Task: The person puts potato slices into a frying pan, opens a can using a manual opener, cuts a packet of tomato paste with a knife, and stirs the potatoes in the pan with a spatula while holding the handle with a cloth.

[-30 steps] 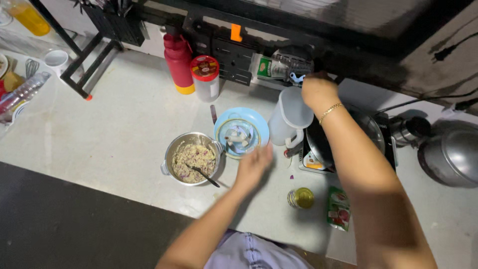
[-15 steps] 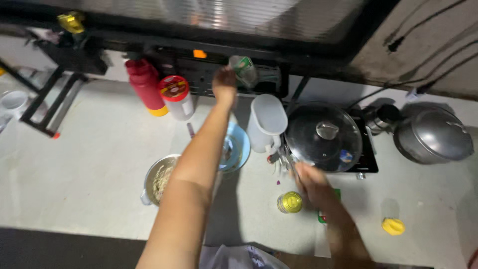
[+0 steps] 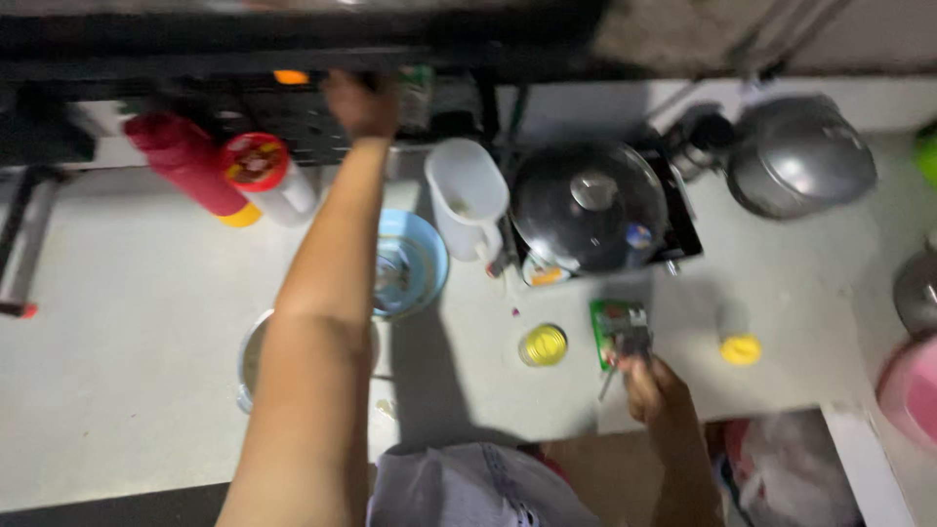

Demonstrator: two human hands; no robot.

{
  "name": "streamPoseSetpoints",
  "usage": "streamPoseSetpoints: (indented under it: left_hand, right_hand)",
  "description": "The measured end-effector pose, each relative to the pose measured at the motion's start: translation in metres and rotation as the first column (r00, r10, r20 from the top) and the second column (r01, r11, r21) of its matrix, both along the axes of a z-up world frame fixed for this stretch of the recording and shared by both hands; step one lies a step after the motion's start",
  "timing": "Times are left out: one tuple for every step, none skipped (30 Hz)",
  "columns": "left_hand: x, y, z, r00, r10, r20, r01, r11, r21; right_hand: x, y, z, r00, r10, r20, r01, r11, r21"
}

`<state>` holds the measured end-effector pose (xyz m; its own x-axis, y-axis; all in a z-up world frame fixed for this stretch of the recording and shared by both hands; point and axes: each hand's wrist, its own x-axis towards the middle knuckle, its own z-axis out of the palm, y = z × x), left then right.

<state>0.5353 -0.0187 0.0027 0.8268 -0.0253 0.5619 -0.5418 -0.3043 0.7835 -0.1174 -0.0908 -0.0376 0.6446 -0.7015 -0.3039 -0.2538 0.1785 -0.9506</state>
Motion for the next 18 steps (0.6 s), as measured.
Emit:
streamPoseSetpoints:
  left_hand:
    - [-0.011, 0.005, 0.01, 1.0, -0.012, 0.029, 0.015, 0.992, -0.125]
    - [-0.028, 0.01, 0.019, 0.998, -0.025, 0.059, 0.039, 0.967, -0.253]
    - [-0.048, 0.018, 0.027, 0.994, -0.04, 0.1, 0.075, 0.923, -0.378]
    - [-0.074, 0.027, 0.032, 0.988, -0.091, 0.126, 0.139, 0.88, -0.455]
    - [-0.103, 0.034, 0.037, 0.977, -0.139, 0.163, 0.205, 0.832, -0.516]
    - [-0.139, 0.043, 0.037, 0.962, -0.196, 0.192, 0.271, 0.787, -0.554]
    - [-0.178, 0.055, 0.034, 0.944, -0.267, 0.193, 0.329, 0.786, -0.523]
    - [-0.219, 0.068, 0.028, 0.924, -0.341, 0.172, 0.381, 0.796, -0.471]
    - [-0.266, 0.085, 0.019, 0.911, -0.395, 0.117, 0.41, 0.845, -0.343]
    - [-0.307, 0.092, 0.01, 0.882, -0.472, 0.012, 0.448, 0.829, -0.335]
    - [-0.343, 0.103, 0.0, 0.827, -0.5, -0.257, 0.442, 0.861, -0.25]
    - [-0.38, 0.109, -0.011, 0.796, -0.576, -0.187, 0.516, 0.807, -0.287]
    - [-0.406, 0.113, -0.022, 0.711, -0.578, -0.401, 0.534, 0.815, -0.227]
    - [-0.423, 0.11, -0.033, 0.631, -0.676, -0.381, 0.608, 0.736, -0.297]
    - [-0.446, 0.114, -0.048, 0.536, -0.756, -0.377, 0.661, 0.653, -0.369]
    - [-0.462, 0.115, -0.064, 0.52, -0.726, -0.451, 0.692, 0.667, -0.276]
    - [-0.478, 0.116, -0.079, 0.501, -0.69, -0.522, 0.724, 0.665, -0.184]
    - [-0.494, 0.119, -0.094, 0.482, -0.648, -0.59, 0.755, 0.649, -0.095]
  right_hand:
    - [0.002, -0.004, -0.001, 0.999, -0.046, -0.014, 0.048, 0.993, 0.104]
    - [0.005, -0.007, -0.002, 0.999, -0.039, 0.036, 0.033, 0.988, 0.149]
    - [0.011, -0.011, -0.005, 0.996, -0.021, 0.086, 0.004, 0.981, 0.192]
    - [0.012, -0.014, -0.007, 0.99, -0.005, 0.137, -0.027, 0.972, 0.232]
    - [0.013, -0.019, -0.008, 0.991, -0.015, 0.132, -0.008, 0.984, 0.176]
    - [0.016, -0.021, -0.011, 0.991, -0.024, 0.128, 0.009, 0.993, 0.118]
    - [0.02, -0.024, -0.015, 0.991, -0.028, 0.128, 0.02, 0.998, 0.063]
    - [0.022, -0.026, -0.018, 0.991, 0.0, 0.136, 0.0, 1.0, 0.004]
    - [0.02, -0.023, -0.019, 0.991, 0.024, 0.132, -0.018, 0.999, -0.046]
    - [0.017, -0.02, -0.02, 0.991, 0.048, 0.128, -0.036, 0.995, -0.095]
    - [0.022, -0.022, -0.021, 0.994, 0.027, 0.103, -0.021, 0.998, -0.063]
    - [0.026, -0.022, -0.022, 0.997, 0.007, 0.077, -0.004, 0.999, -0.032]
    - [0.032, -0.025, -0.022, 0.999, -0.01, 0.052, 0.01, 1.0, 0.0]
    - [0.041, -0.031, -0.023, 0.999, 0.012, 0.051, -0.014, 0.999, 0.047]
    - [0.041, -0.03, -0.027, 0.999, 0.037, 0.026, -0.04, 0.993, 0.11]
    - [0.04, -0.028, -0.032, 0.998, 0.063, 0.003, -0.062, 0.983, 0.173]
    - [0.036, -0.025, -0.038, 0.984, 0.132, -0.121, -0.124, 0.99, 0.069]
    - [0.031, -0.022, -0.044, 0.951, 0.188, -0.247, -0.201, 0.979, -0.027]
